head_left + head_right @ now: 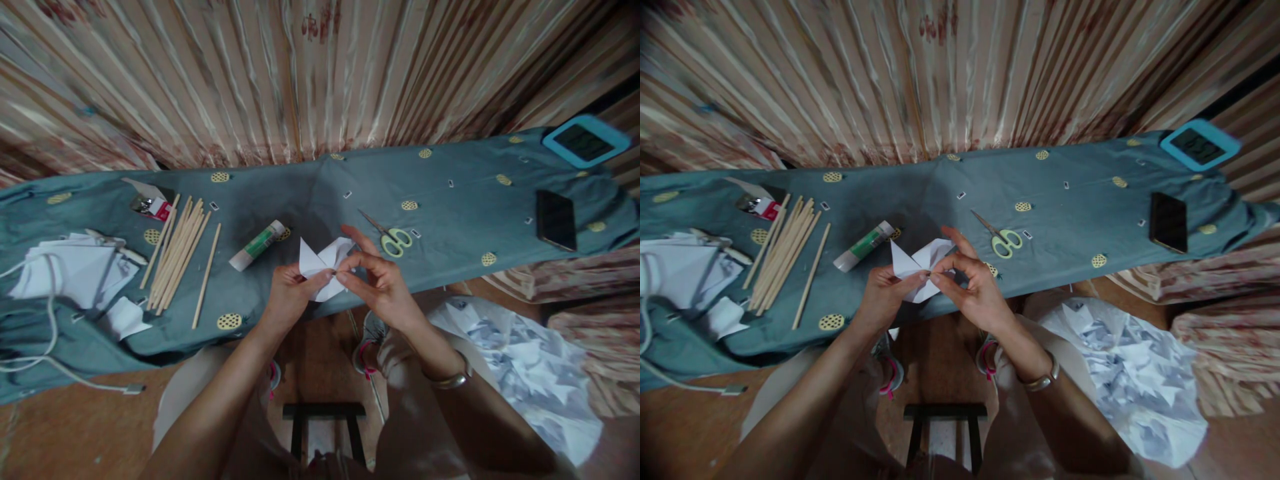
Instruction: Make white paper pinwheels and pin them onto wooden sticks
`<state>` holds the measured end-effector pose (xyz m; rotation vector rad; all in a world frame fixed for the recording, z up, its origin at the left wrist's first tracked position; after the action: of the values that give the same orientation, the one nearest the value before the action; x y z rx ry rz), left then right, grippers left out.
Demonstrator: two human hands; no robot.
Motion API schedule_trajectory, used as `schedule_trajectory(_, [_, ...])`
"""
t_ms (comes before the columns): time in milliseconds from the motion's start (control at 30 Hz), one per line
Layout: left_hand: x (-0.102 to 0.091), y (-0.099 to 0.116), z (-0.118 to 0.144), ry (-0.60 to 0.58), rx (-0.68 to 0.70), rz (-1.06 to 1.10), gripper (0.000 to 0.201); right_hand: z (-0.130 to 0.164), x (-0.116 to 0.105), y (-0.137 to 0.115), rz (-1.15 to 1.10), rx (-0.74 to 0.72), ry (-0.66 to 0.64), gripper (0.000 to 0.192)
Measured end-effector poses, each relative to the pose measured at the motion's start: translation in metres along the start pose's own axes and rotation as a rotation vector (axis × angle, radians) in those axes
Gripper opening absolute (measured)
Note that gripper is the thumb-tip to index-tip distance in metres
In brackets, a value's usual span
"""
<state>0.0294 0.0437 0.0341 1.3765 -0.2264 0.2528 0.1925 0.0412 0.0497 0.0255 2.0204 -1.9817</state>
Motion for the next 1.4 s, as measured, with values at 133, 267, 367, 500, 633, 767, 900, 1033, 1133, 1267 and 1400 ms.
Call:
schedule_trajectory(133, [-0.0011,-0.0006,0.0005,-0.007,0.01,0.005,0.027,0.0001,0.0,-0.0008,0.002,0.006,-0.006,0.003])
schedule_trajectory(267, [-0.0013,-0.0006,0.0005,-0.003,0.014,0.008,0.026,0.0001,-0.0002,-0.0015,-0.006,0.018,-0.005,0.004])
schedule_trajectory(367, [-0.0007,0.0,0.0005,-0.002,0.012,0.015,0.025,-0.0002,-0.0004,-0.0018,-0.019,0.04,-0.012,0.006])
schedule_trajectory(500, [-0.0002,0.0009,0.0008,-0.007,0.007,0.008,0.027,-0.0005,-0.0002,-0.0026,-0.052,0.083,-0.025,0.007])
schedule_trajectory(633, [0.0001,0.0012,0.0009,-0.016,0.004,0.006,0.029,-0.0013,0.0009,-0.003,-0.114,0.136,-0.016,0.012])
schedule_trajectory(767, [0.0007,-0.0001,0.0006,-0.011,-0.006,0.031,0.03,-0.0023,0.0024,-0.0016,-0.146,0.185,-0.019,0.016])
schedule_trajectory(900, [0.0016,-0.0005,0.0009,0.004,-0.015,0.045,0.029,-0.0028,0.0033,0.0,-0.176,0.2,-0.024,0.015])
schedule_trajectory(1033, [0.0021,0.0015,0.0016,0.008,-0.027,0.059,0.029,-0.0023,0.0038,-0.0005,-0.189,0.188,-0.022,0.015])
schedule_trajectory(1133, [0.0014,0.0026,0.0017,0.005,-0.02,0.04,0.031,-0.0016,0.0038,-0.0008,-0.177,0.168,-0.026,0.014])
schedule_trajectory(1267, [0.0,0.0024,0.0021,-0.008,-0.014,0.035,0.031,-0.0013,0.0031,-0.0008,-0.136,0.112,-0.03,0.01])
schedule_trajectory(1400, [-0.0007,0.0017,0.0022,-0.002,-0.015,0.042,0.03,-0.0013,0.0029,-0.001,-0.123,0.11,-0.031,0.012])
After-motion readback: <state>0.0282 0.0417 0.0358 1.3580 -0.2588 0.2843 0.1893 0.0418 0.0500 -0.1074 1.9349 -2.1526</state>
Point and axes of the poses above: each hand's wrist, its own z-axis away from the middle knuckle, its own x-axis out of the palm, y = z × x, the point moved 1 cm from there along -z, towards the middle knuckle, and after that the axes turned 8 degrees about x, right-handed, at the moved point
